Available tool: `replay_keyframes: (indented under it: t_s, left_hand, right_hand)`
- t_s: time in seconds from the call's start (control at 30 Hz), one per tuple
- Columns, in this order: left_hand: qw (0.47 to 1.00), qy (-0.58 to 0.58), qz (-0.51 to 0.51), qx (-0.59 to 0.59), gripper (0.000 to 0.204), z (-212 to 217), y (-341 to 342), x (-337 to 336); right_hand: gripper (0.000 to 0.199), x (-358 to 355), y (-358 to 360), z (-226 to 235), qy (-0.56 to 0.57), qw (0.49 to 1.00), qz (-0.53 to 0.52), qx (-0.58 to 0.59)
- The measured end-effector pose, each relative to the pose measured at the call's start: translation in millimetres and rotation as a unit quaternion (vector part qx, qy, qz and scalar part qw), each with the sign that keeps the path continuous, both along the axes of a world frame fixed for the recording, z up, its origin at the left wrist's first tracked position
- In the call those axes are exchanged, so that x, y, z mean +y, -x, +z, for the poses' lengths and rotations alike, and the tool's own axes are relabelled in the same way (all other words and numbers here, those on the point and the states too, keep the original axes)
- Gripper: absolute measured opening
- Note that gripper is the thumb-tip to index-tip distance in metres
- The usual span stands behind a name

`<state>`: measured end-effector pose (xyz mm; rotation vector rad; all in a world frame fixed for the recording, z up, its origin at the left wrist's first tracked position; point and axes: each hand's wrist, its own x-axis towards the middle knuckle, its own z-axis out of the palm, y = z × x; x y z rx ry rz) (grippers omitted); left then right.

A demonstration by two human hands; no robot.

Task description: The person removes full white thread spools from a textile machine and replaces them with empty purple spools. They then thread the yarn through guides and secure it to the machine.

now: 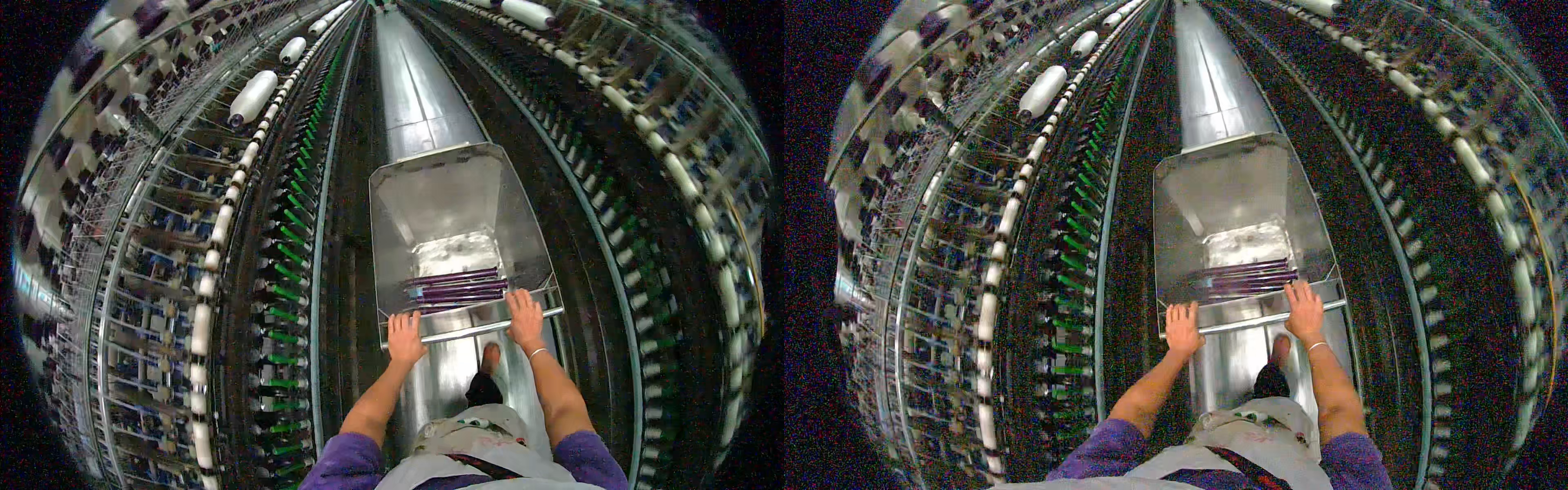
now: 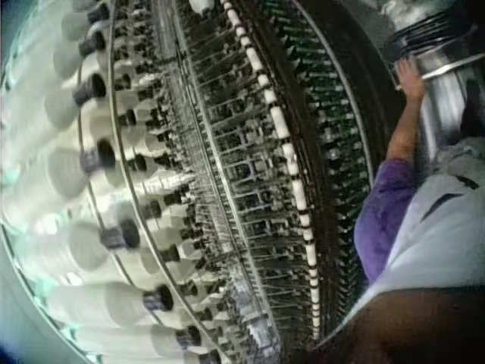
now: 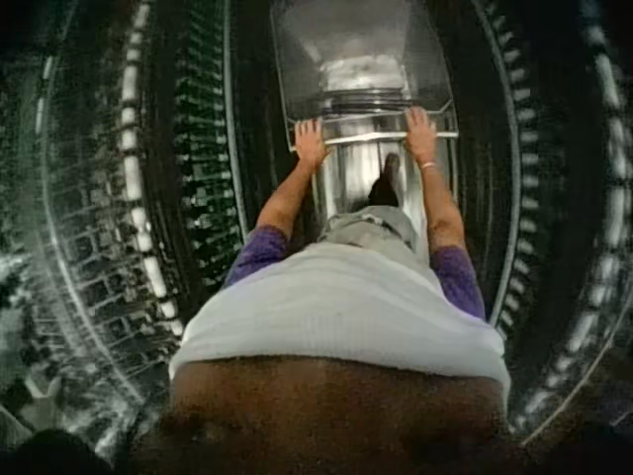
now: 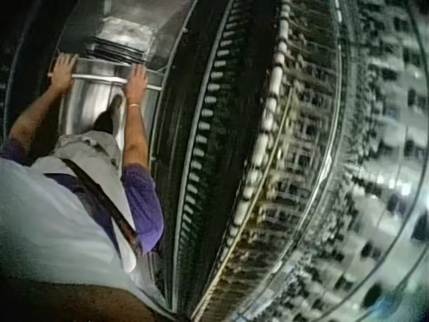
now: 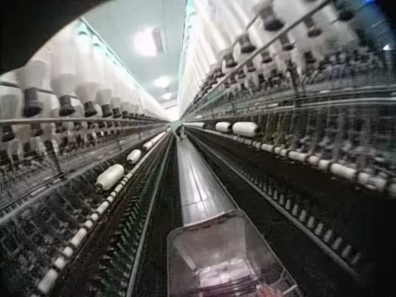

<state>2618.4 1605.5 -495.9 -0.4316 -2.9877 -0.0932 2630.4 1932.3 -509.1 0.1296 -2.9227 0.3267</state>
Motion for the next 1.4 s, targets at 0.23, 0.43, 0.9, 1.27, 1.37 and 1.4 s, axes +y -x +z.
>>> replay_keyframes:
  t_s: [0.23, 0.43, 0.9, 1.27, 1.37, 1.4]
  left_hand:
    - [0.999, 0.028, 0.026, -0.033, 0.094, 14.8, 235.4, 8.1]
    - [0.995, 0.026, 0.047, -0.082, 0.104, 21.7, 432.1, 7.3]
    - [0.983, 0.095, 0.086, -0.128, 0.113, 19.4, 883.3, -2.2]
    - [0.987, 0.037, 0.124, -0.096, 0.099, -3.3, 1182.5, -2.7]
    - [0.978, 0.055, 0.167, -0.115, 0.102, -4.3, 1257.5, 3.3]
    - [0.977, 0.051, 0.172, -0.116, 0.101, -3.2, 1273.8, 5.3]
  right_hand:
    - [0.079, 9.4, 243.7, 4.0, 0.017, 0.995, 0.044, 0.090]
    - [0.082, 8.5, 439.2, 11.8, 0.025, 0.998, 0.046, 0.036]
    - [0.088, -4.9, 888.8, 13.3, 0.045, 0.997, 0.059, 0.023]
    - [0.098, -10.0, 1211.4, 11.6, -0.025, 0.997, 0.063, 0.044]
    - [0.097, -11.6, 1284.5, 1.0, -0.012, 0.997, 0.067, -0.032]
    - [0.097, -12.8, 1301.5, -4.3, 0.006, 0.997, 0.075, 0.010]
